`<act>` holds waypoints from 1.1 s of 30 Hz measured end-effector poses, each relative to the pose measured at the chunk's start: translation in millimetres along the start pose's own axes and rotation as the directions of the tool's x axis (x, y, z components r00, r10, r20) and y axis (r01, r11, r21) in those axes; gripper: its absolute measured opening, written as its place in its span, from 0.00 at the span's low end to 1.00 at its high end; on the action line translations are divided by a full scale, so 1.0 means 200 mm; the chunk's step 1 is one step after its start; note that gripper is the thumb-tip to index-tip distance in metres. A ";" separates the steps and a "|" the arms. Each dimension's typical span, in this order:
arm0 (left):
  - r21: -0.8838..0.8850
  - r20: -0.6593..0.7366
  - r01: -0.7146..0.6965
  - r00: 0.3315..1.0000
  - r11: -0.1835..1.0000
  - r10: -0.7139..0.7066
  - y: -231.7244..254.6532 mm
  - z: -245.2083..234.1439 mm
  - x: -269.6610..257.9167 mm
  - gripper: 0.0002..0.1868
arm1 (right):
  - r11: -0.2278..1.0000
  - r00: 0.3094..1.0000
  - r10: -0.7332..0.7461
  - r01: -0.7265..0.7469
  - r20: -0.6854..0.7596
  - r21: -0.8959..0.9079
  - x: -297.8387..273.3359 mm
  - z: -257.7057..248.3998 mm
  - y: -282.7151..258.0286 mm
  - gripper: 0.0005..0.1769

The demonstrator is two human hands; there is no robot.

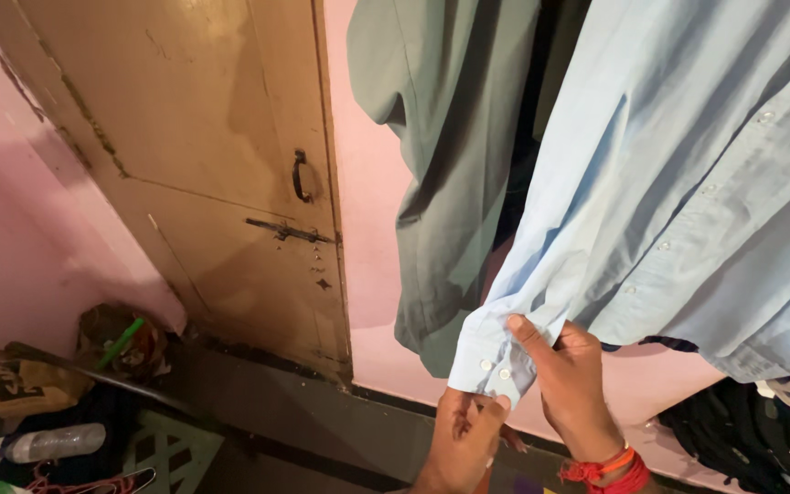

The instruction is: The person buttons the cuffs and front placket of a light blue shirt hanging on a rack. Then the person picks up a plaid shirt, places it on a red hanger, and buttons its collar and front placket while it remains on the hanger.

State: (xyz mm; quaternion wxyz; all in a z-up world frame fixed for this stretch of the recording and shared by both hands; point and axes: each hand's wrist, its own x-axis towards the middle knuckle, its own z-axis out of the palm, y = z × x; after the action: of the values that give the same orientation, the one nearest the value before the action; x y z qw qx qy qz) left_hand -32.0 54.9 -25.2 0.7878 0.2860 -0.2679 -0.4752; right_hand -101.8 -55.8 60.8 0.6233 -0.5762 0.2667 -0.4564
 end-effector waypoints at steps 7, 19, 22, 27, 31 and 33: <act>-0.048 -0.039 0.099 0.994 0.994 -0.101 0.01 0.01 0.00 0.35 | 0.950 0.934 0.309 -0.312 0.182 -0.012 -0.08 -0.01 0.02 0.18; 0.010 0.068 0.101 0.993 0.995 -0.101 0.00 -0.02 -0.01 0.35 | 0.897 0.880 0.442 -0.438 0.173 -0.063 -0.11 -0.07 -0.02 0.24; -0.050 0.041 0.106 0.994 0.993 -0.104 0.01 -0.02 -0.01 0.32 | 0.908 0.881 0.417 -0.416 0.221 -0.054 -0.11 -0.09 0.00 0.24; -0.016 -0.047 0.045 0.998 0.999 -0.046 0.02 0.04 -0.04 0.32 | 0.871 0.846 0.490 -0.483 0.209 -0.087 -0.12 -0.07 -0.03 0.24; 0.016 -0.075 0.044 0.996 0.999 -0.043 0.00 0.06 -0.04 0.37 | 0.868 0.842 0.494 -0.494 0.216 -0.058 -0.14 -0.05 -0.05 0.25; 0.014 -0.027 0.046 0.999 0.999 -0.046 -0.01 0.04 -0.05 0.38 | 0.869 0.842 0.486 -0.495 0.233 -0.023 -0.15 -0.06 -0.03 0.24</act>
State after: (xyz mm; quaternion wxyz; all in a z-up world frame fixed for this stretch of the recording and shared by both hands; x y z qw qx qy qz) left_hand -42.0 61.0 -22.6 0.7779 0.3043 -0.2543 -0.4874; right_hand -127.3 -35.0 57.5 0.7566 -0.5261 0.3222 -0.2167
